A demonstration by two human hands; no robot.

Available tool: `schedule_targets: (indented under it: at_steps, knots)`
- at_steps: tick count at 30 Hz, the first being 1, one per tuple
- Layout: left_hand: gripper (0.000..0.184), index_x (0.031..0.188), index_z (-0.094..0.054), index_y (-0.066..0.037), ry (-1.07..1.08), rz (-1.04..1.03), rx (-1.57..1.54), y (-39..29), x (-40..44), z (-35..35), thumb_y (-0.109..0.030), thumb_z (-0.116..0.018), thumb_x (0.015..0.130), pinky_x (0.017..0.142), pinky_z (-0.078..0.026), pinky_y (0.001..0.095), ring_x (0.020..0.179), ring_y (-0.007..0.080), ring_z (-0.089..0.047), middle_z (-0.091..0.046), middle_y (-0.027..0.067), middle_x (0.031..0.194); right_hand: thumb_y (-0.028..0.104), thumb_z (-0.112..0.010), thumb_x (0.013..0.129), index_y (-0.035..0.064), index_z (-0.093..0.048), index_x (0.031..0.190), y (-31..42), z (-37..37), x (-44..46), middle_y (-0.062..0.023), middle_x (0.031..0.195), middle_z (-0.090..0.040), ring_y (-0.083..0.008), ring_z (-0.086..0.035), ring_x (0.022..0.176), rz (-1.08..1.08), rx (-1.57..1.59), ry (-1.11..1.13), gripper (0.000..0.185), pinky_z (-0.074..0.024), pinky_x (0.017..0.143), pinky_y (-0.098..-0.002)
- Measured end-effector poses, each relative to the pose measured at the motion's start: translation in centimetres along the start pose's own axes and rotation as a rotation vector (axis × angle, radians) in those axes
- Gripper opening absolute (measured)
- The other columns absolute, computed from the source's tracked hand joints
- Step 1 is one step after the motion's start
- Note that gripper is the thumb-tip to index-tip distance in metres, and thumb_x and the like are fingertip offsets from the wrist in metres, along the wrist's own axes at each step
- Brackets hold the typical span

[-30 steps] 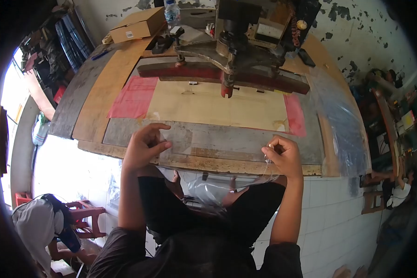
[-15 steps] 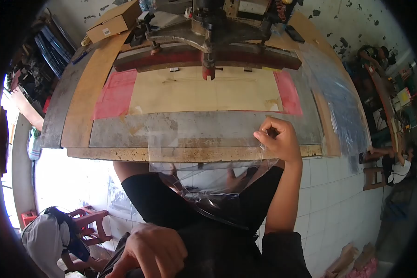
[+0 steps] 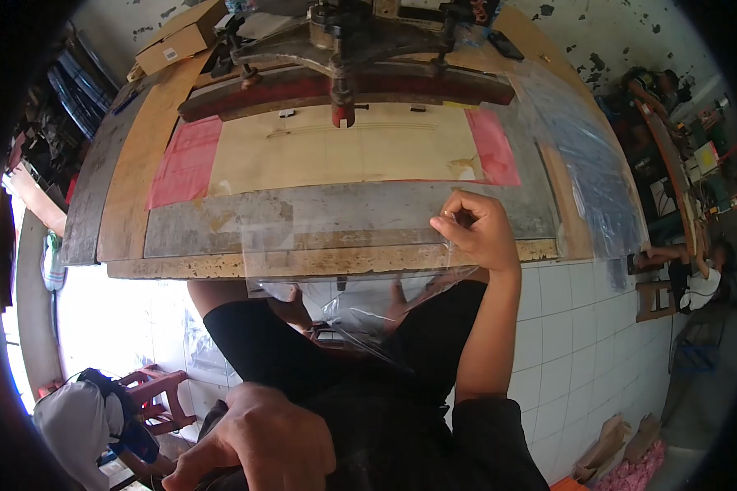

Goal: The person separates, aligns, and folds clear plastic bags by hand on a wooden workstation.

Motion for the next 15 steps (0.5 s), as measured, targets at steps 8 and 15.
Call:
schedule_targets:
  at_steps: [8,15]
  knots:
    - [0.078,0.114,-0.065,0.0,0.093,0.189,0.002,-0.5,1.0,0.6,-0.07,-0.079,0.082,0.047,-0.041,0.0325,0.055,0.0217,-0.063,-0.068,0.0044,0.08,0.01,-0.08,0.089,0.0045,-0.06,0.076,0.0,0.0,0.1,0.0064,0.072,-0.057,-0.0022,-0.045,0.067,0.052,-0.003,-0.02,0.025,-0.036,0.06,-0.0225]
    - [0.077,0.11,-0.069,-0.001,0.115,0.243,-0.02,-0.6,0.6,0.8,-0.072,-0.078,0.081,0.048,-0.041,0.0316,0.058,0.0205,-0.064,-0.07,0.0036,0.082,0.01,-0.08,0.089,0.0046,-0.06,0.075,0.1,-0.1,0.1,0.006,0.073,-0.057,-0.0023,-0.046,0.067,0.029,0.021,-0.014,0.024,-0.0362,0.061,-0.0227]
Point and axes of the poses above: each hand's wrist, its own x-axis towards the middle knuckle, its own z-axis out of the back of the hand, y = z × x, the point moved 6 cm from there along x, towards the middle knuckle
